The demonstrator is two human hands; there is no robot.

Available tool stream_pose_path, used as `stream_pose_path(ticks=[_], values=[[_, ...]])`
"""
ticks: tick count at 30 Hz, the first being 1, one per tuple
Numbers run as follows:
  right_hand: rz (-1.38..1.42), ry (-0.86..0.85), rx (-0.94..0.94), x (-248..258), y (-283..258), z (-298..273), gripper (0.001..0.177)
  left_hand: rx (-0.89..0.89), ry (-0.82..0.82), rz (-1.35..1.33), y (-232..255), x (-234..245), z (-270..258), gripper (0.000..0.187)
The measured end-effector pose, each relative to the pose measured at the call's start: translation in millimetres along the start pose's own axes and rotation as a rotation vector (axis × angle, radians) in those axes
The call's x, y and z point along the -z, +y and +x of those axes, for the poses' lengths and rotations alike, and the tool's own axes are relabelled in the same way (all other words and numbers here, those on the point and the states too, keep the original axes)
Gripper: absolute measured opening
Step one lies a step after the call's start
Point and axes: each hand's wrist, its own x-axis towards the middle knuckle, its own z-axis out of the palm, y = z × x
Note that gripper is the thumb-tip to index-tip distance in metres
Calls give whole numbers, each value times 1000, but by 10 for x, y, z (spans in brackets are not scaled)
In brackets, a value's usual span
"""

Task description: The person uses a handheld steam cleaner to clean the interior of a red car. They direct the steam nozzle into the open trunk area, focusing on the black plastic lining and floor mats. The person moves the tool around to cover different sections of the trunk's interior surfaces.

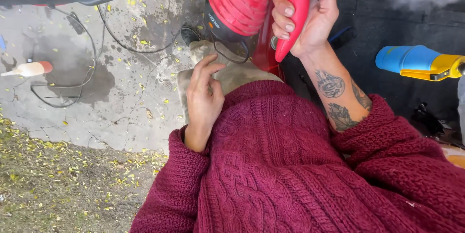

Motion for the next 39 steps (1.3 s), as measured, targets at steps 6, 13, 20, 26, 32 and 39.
stream_pose_path(ticks=[6, 13, 20, 26, 32, 39], values=[[9, -5, 2, 6, -20, 74, 53, 47, -19, 12, 26, 48, 25, 43], [16, -31, -32, 97, 109, 112, 56, -27, -22, 33, 24, 46, 11, 43], [90, 46, 22, 93, 40, 103, 48, 71, -52, 18, -14, 19, 11, 43], [173, 75, 43, 207, 39, 40, 52, 47, -57, 16, -3, 39, 26, 42], [184, 55, 64, 263, -16, 2, 53, 81, -67, 18, -26, 38, 19, 41], [297, 76, 1, 136, -21, -42, 49, 54, -93, 29, -15, 30, 24, 40]])
